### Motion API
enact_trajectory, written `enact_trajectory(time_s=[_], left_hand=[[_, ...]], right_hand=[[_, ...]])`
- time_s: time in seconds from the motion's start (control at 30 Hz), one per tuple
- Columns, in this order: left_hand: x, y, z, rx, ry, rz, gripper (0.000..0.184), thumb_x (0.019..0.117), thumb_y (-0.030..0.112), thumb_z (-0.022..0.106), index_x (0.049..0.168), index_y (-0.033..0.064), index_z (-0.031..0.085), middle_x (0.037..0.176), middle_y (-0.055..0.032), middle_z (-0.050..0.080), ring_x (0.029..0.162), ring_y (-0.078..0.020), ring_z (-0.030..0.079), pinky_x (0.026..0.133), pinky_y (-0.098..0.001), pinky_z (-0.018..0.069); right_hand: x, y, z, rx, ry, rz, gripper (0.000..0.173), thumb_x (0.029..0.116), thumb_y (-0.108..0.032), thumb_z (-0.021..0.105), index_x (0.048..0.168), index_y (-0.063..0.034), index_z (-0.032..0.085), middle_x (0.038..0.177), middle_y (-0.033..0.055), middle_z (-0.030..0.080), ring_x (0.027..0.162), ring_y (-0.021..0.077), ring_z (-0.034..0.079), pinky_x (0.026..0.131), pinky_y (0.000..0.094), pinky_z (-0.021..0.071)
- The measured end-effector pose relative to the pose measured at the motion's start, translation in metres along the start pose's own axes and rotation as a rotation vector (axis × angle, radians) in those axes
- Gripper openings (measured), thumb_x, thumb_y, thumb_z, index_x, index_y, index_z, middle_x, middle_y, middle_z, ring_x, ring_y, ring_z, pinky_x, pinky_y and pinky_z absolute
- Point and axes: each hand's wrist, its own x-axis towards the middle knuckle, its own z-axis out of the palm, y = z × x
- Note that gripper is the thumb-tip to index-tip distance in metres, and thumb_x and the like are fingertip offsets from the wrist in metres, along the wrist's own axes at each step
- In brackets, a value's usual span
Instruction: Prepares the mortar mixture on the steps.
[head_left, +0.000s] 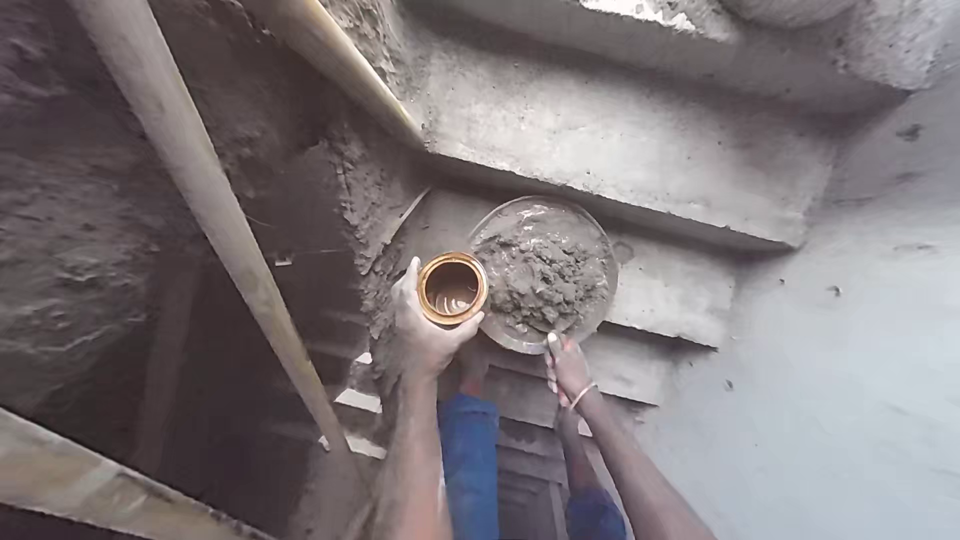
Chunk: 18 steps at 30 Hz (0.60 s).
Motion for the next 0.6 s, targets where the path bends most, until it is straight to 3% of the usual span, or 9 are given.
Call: enact_trajectory(time_s=[0.03,0.07,0.13,0.3,0.37,0.43,0.5,0.57,0.6], left_hand=[[0.001,0.000,-0.001,-0.007,0.005,-0.006,0.127,0.0523,0.057,0.089,0.152,-0.0035,0.039,0.146,-0.0245,0.051,0.136,-0.0280,0.050,0.115,-0.0378,0.0403],[0.003,0.000,-0.001,-0.016,0.017,-0.005,0.125,0.0527,0.057,0.089,0.150,-0.0048,0.040,0.145,-0.0251,0.051,0.136,-0.0282,0.050,0.115,-0.0375,0.0402],[0.003,0.003,-0.002,-0.029,0.039,-0.011,0.124,0.0536,0.055,0.089,0.150,-0.0058,0.041,0.145,-0.0257,0.051,0.136,-0.0286,0.050,0.116,-0.0376,0.0401],[0.002,0.000,-0.003,-0.061,0.054,-0.006,0.123,0.0551,0.057,0.089,0.150,-0.0046,0.041,0.146,-0.0249,0.051,0.137,-0.0278,0.049,0.117,-0.0383,0.0391],[-0.003,-0.001,-0.005,-0.076,0.055,-0.007,0.122,0.0560,0.057,0.088,0.151,-0.0036,0.041,0.147,-0.0241,0.050,0.138,-0.0270,0.048,0.117,-0.0374,0.0387],[-0.002,-0.002,-0.004,-0.086,0.061,-0.004,0.122,0.0561,0.057,0.088,0.151,-0.0040,0.041,0.147,-0.0241,0.050,0.137,-0.0266,0.049,0.116,-0.0375,0.0390],[-0.006,-0.002,-0.005,-0.077,0.053,-0.013,0.122,0.0562,0.057,0.087,0.151,-0.0039,0.041,0.146,-0.0236,0.051,0.136,-0.0262,0.049,0.116,-0.0375,0.0393],[-0.007,-0.004,-0.005,-0.076,0.049,-0.028,0.121,0.0560,0.058,0.087,0.151,-0.0022,0.041,0.146,-0.0224,0.052,0.136,-0.0254,0.049,0.116,-0.0376,0.0395],[-0.008,-0.005,-0.005,-0.083,0.051,-0.032,0.121,0.0557,0.058,0.087,0.151,-0.0021,0.042,0.146,-0.0223,0.052,0.137,-0.0257,0.049,0.116,-0.0379,0.0396]], right_hand=[[-0.008,-0.002,-0.003,-0.217,0.072,-0.071,0.039,0.1128,-0.032,0.036,0.125,-0.0024,0.059,0.077,0.0099,0.061,0.059,0.0206,0.060,0.057,0.0370,0.0545],[-0.016,-0.007,-0.006,-0.385,0.122,-0.104,0.040,0.1108,-0.030,0.042,0.128,0.0008,0.060,0.092,0.0177,0.069,0.081,0.0298,0.069,0.077,0.0468,0.0570],[-0.031,-0.016,-0.012,-0.584,0.164,-0.111,0.045,0.1090,-0.033,0.047,0.131,0.0043,0.058,0.107,0.0236,0.070,0.105,0.0373,0.069,0.096,0.0534,0.0527],[-0.051,-0.069,-0.078,-0.855,0.183,-0.216,0.051,0.1108,-0.035,0.039,0.137,0.0061,0.055,0.114,0.0277,0.069,0.111,0.0428,0.067,0.098,0.0577,0.0514],[-0.032,-0.099,-0.111,-0.967,0.193,-0.178,0.054,0.1123,-0.037,0.033,0.144,0.0048,0.046,0.124,0.0289,0.064,0.117,0.0437,0.064,0.100,0.0596,0.0497],[0.009,-0.123,-0.136,-1.044,0.200,-0.179,0.056,0.1129,-0.038,0.029,0.142,0.0058,0.048,0.128,0.0300,0.062,0.122,0.0441,0.062,0.104,0.0594,0.0471],[0.051,-0.128,-0.142,-1.045,0.141,-0.189,0.056,0.1129,-0.041,0.029,0.133,0.0041,0.057,0.124,0.0291,0.064,0.117,0.0427,0.064,0.100,0.0587,0.0482],[0.072,-0.129,-0.132,-0.965,0.016,-0.174,0.057,0.1128,-0.043,0.029,0.133,0.0014,0.058,0.124,0.0272,0.062,0.112,0.0407,0.063,0.096,0.0577,0.0487],[0.073,-0.132,-0.127,-0.936,-0.052,-0.148,0.057,0.1127,-0.044,0.029,0.140,-0.0001,0.054,0.133,0.0276,0.060,0.122,0.0415,0.060,0.104,0.0588,0.0448]])
